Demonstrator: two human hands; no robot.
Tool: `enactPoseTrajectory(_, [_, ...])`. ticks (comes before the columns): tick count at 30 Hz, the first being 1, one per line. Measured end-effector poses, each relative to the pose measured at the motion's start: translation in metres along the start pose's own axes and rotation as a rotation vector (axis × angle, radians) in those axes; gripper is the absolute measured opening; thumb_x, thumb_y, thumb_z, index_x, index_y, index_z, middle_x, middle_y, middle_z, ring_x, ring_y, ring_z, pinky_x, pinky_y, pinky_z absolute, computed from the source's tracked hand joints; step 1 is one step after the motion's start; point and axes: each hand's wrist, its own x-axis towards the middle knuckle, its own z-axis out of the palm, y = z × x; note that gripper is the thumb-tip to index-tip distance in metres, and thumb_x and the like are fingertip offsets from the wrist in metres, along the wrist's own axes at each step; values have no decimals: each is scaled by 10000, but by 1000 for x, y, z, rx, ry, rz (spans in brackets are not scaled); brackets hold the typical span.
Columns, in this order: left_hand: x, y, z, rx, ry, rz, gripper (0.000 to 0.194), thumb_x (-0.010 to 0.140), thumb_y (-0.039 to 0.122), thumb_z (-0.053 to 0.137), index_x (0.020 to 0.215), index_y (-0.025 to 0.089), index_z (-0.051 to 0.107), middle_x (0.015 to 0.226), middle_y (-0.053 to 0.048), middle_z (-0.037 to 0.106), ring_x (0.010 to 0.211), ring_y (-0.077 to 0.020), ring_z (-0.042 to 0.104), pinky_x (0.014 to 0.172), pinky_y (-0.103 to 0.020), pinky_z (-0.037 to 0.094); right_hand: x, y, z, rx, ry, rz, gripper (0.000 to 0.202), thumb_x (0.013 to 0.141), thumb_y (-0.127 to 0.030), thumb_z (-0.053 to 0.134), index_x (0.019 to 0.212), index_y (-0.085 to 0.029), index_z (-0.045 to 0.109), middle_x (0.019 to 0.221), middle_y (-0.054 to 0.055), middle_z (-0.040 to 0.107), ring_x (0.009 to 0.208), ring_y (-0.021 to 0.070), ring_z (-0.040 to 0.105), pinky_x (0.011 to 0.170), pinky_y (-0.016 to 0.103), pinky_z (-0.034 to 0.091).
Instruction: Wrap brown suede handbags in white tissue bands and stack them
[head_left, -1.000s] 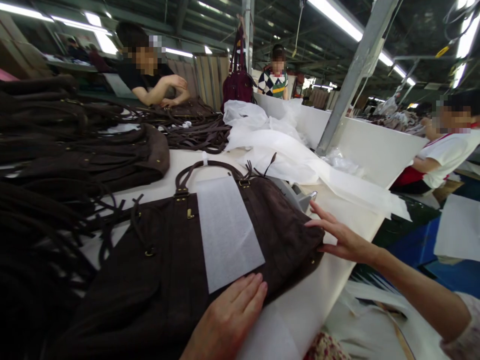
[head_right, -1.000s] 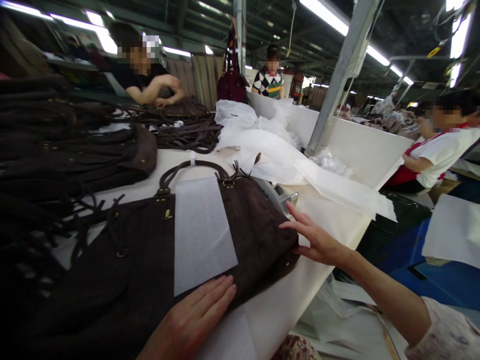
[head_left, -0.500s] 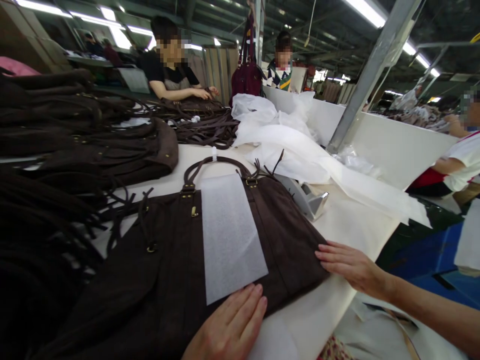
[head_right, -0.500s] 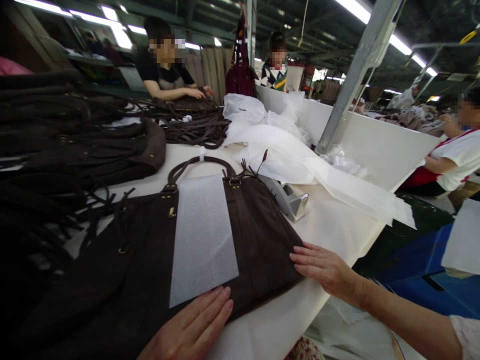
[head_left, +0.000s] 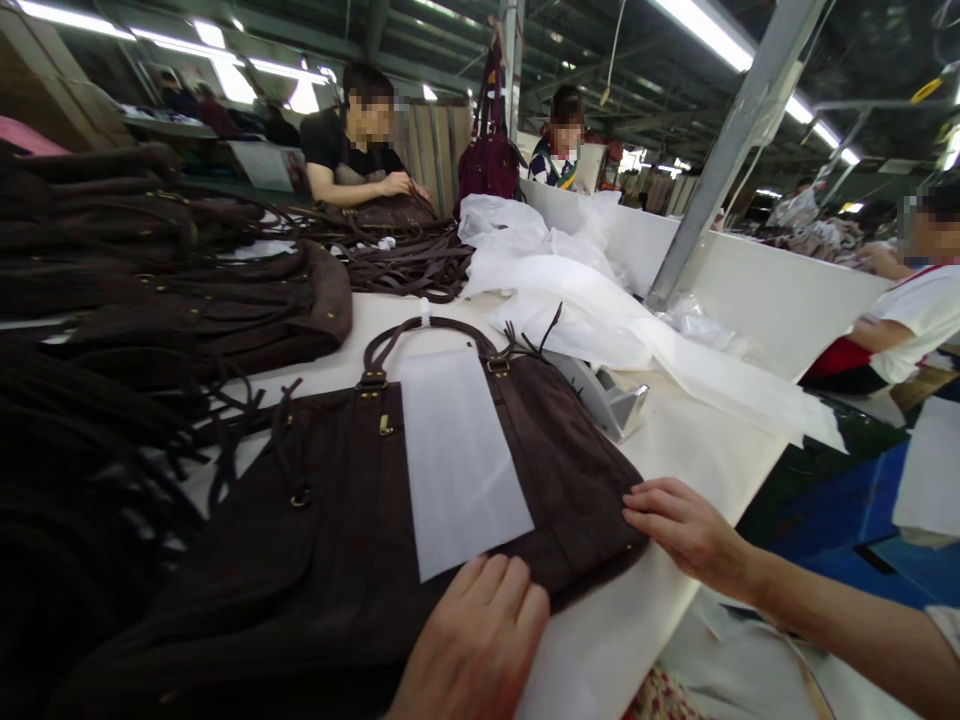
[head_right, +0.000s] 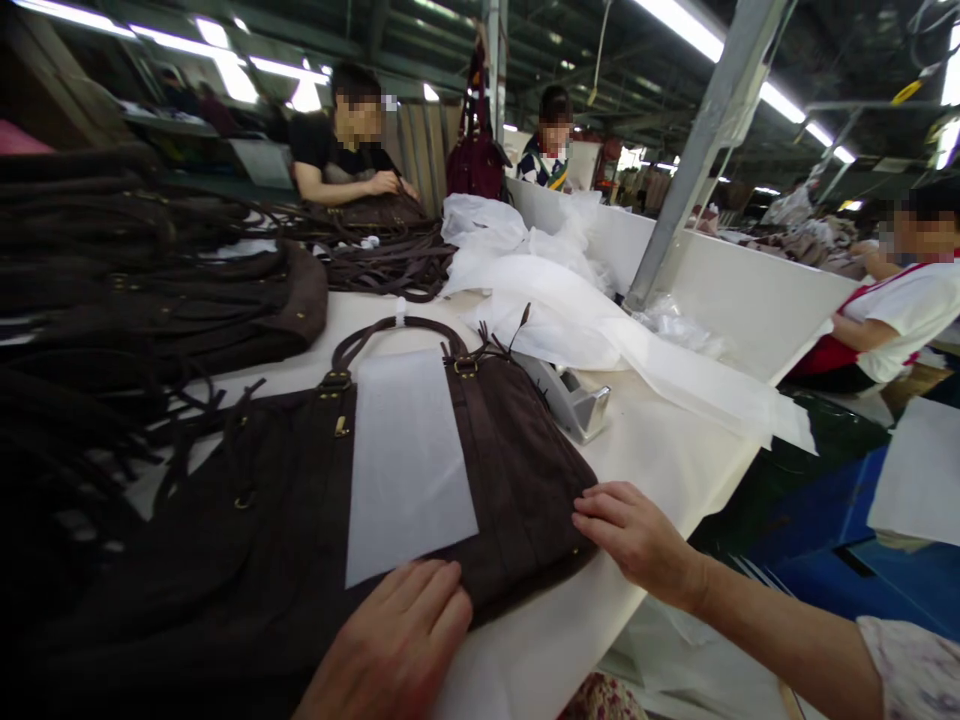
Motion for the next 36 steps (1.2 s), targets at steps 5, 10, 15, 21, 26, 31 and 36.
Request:
enactPoseTrajectory(5, [51, 26, 13, 55, -72, -6, 175, 889, 198, 525, 1062, 174, 548, 1052, -71, 605, 884, -230, 588, 724, -394, 533, -7, 3, 8, -33, 57, -53, 339, 952, -169, 447, 1255, -220, 590, 1078, 96, 683, 1075, 250, 585, 884, 435, 527])
enactPoseTrajectory(10, [53, 37, 33, -26, -91, -80, 147, 881, 221, 580, 1016, 209, 523, 1013, -43, 560, 856, -214, 566, 649, -339, 508, -1, -4, -4, 40, 27, -78, 319, 945, -141, 462, 1219, -223, 602, 1041, 85, 694, 1085, 234, 581, 907, 411, 522])
enactPoseTrajectory(15, [44, 40, 37, -81, -92, -72, 162, 873, 248, 609, 997, 211, 512, 985, -28, 545, 834, -201, 551, 626, -313, 479, -19, -20, 2, 79, 17, -5, 337, 933, -131, 481, 1236, -222, 598, 1021, 78, 704, 1082, 227, 601, 926, 402, 516])
enactPoseTrajectory(21, [44, 41, 41, -72, -45, 19, 160, 868, 272, 625, 854, 204, 481, 913, -8, 535, 785, -189, 522, 558, -314, 386, -16, -25, -15, -4, -188, 52, 297, 921, -140, 444, 1141, -191, 637, 1087, 105, 691, 1069, 232, 619, 888, 390, 504])
enactPoseTrajectory(26, [42, 42, 44, -113, -64, 23, 177, 858, 276, 644, 842, 211, 480, 901, 3, 530, 801, -192, 507, 555, -327, 345, 95, -49, -69, -184, -248, 218, 181, 924, -295, 519, 943, -225, 686, 692, 23, 688, 667, 194, 666, 669, 315, 518])
enactPoseTrajectory(31, [39, 43, 44, -111, -44, 0, 133, 888, 258, 599, 826, 211, 491, 886, -3, 536, 787, -188, 515, 531, -327, 320, 140, -68, -44, -10, 376, 114, 456, 996, -327, 321, 1440, -232, 371, 1372, 78, 520, 1240, 244, 510, 1042, 451, 412])
enactPoseTrajectory(36, [35, 48, 36, -78, 20, 27, 121, 882, 251, 597, 821, 187, 515, 877, -9, 552, 762, -169, 531, 545, -314, 378, 71, -37, 48, -70, 315, 109, 553, 979, -343, 338, 1500, -183, 246, 1469, 135, 393, 1347, 304, 383, 1108, 572, 272])
